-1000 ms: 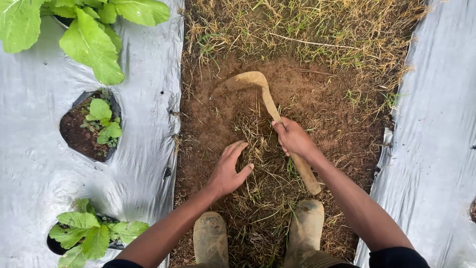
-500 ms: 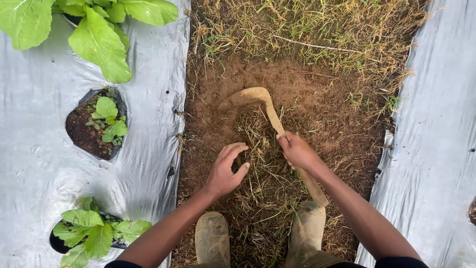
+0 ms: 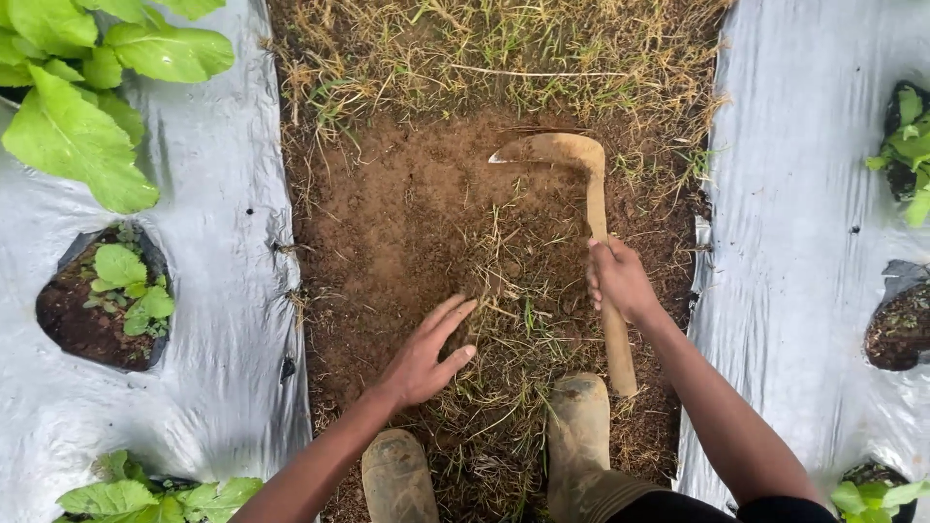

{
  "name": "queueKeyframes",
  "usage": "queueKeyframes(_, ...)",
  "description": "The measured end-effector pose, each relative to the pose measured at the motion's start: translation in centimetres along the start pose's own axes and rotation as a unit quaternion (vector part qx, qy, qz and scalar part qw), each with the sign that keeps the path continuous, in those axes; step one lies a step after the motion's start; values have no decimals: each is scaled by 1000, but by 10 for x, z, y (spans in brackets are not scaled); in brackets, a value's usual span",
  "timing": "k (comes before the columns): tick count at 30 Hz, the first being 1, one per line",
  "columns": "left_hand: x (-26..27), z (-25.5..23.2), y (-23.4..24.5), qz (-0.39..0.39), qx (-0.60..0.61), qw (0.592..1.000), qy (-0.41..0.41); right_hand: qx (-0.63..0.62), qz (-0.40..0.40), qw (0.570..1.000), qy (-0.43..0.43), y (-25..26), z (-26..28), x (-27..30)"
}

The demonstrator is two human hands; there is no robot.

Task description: The person uses a hand hoe to loosen soil and remove weeds from a narrow strip between two rows of plants. They repeatedly strike the ground and pull away grass and debris by hand, clearing the area along the plastic mulch.

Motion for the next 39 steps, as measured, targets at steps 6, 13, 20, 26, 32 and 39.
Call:
queueKeyframes(6, -21, 4, -19, -73, -5, 997, -40, 148, 121, 977, -100, 12, -39, 52)
queueKeyframes(13, -53, -41, 18, -206, -127, 961, -129, 338, 181, 921, 65, 65, -13, 81)
queueKeyframes(20, -70, -71, -34, 24, -255, 967, -14, 84, 17, 994, 65, 87, -24, 4)
queueKeyframes(26, -69, -74, -40, 65, -249, 966, -20, -30, -11, 999, -15, 73, -37, -1)
queueKeyframes(32, -75, -71, -44, 36, -235, 971, -25, -19, 10, 999, -32, 76, -47, 13)
queueKeyframes(39, -74, -74, -48, 11, -219, 975, -20, 20, -37, 999, 18, 77, -28, 5)
Point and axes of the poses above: each hand's wrist, its own x-axis away from the middle knuckle, its own y-axis out of the back of the hand, z = x × y, the point moved 3 cm from there along -x, towards the middle knuckle, and after that the axes turned 9 degrees about y, right-handed, at the moved point
